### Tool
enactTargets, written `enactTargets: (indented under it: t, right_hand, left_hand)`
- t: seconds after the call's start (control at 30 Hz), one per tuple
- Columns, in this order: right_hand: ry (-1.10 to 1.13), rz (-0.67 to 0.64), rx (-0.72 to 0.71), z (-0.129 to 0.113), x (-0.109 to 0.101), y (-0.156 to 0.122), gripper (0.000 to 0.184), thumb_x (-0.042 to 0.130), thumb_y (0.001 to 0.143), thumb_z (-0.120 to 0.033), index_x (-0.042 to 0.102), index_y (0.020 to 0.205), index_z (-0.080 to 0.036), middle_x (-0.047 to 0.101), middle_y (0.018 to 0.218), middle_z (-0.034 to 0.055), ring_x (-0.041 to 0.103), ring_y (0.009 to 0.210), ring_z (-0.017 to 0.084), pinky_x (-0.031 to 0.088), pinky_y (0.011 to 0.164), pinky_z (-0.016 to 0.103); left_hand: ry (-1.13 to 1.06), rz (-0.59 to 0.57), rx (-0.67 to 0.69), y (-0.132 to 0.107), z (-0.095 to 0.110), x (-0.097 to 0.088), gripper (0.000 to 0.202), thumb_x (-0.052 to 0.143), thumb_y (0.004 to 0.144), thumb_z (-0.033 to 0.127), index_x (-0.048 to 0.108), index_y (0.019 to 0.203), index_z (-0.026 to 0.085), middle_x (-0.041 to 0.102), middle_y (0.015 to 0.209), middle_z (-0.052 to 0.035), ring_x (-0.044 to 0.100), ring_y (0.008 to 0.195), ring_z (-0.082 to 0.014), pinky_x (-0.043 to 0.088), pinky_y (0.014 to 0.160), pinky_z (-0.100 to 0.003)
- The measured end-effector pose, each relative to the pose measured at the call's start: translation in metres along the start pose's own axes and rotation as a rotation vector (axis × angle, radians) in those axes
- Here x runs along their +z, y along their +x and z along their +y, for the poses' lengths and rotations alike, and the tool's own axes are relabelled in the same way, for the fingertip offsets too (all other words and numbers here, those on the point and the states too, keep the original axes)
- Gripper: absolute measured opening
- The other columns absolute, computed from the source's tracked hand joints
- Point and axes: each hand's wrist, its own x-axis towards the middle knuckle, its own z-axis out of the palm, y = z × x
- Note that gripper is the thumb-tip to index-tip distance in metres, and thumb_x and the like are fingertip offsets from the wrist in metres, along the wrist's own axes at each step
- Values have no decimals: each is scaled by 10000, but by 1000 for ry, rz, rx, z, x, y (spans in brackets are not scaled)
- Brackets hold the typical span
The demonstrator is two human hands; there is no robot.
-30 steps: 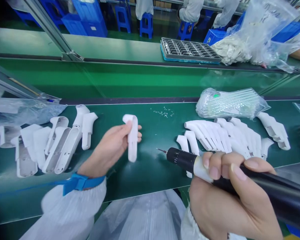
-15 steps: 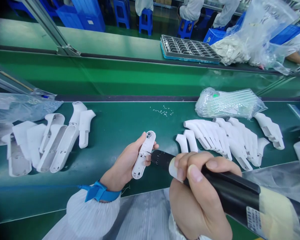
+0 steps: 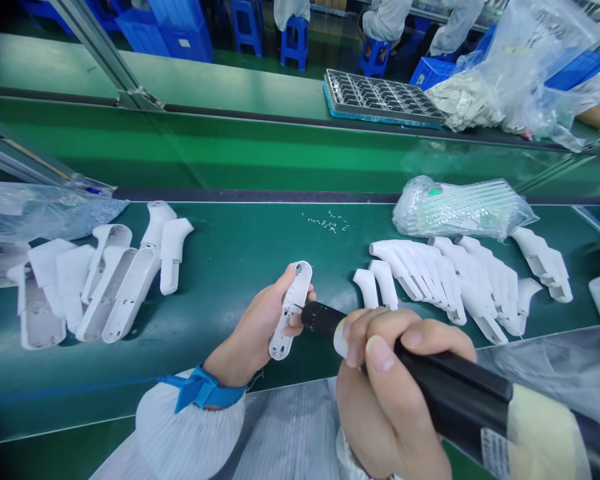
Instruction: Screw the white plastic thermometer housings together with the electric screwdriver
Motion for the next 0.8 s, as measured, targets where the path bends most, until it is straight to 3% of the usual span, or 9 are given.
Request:
enactTargets:
  t: [0.13,0.33,0.5,0.6,0.67,0.73,0.8]
  right_hand:
    - [-19,-115,20,-6,-3,-4,242,637,791,-79,581,926,-272,559,644,-68,494,517,135,509,572,342]
    - [-62,-27,147,-15,0,-12,240,664,793,-100,591,910,-297,558,661,-67,497,541,147,539,592,374]
    - [42,30,157,0,3,1,194,610,762,-98,570,874,-250,519,611,-57,470,505,126,486,547,322]
    - [80,202,151,22,4,16,122,615,703,-168,547,789,-221,476,574,-48,414,464,113,408,484,290]
    - [80,293,124,39,5,26,141,626,665,-184,518,748,-219,462,563,-52,405,459,112,394,483,289]
    - [82,325,83,56,6,35,172,634,649,-187,488,734,-220,455,548,-60,419,459,115,406,509,291]
    - [82,338,62,69,9,41,188,638,654,-187,472,737,-218,464,551,-66,438,460,115,415,537,289]
  left_hand:
    - [29,27,-28,-2,0,4,488,666,945,630,599,815,165,526,632,26,337,422,-39,186,392,-188]
    - [70,-11,-30,-4,-1,5,532,646,930,684,583,803,171,448,578,53,280,412,-36,168,395,-190]
    - [150,-25,31,-4,-1,-8,506,683,907,675,555,862,188,437,650,65,296,438,-34,198,407,-180]
    - [274,154,201,-3,2,-26,415,736,898,560,481,887,234,447,680,77,356,446,-62,274,419,-201]
    - [459,311,348,0,2,-39,311,654,955,487,475,888,241,509,699,52,479,501,-112,421,502,-255]
    - [730,465,562,6,-1,-50,196,552,999,395,512,901,230,605,819,-29,626,694,-191,539,691,-353]
    - [989,630,807,13,-7,-56,99,498,999,287,551,970,210,639,1032,-127,661,965,-279,550,864,-456]
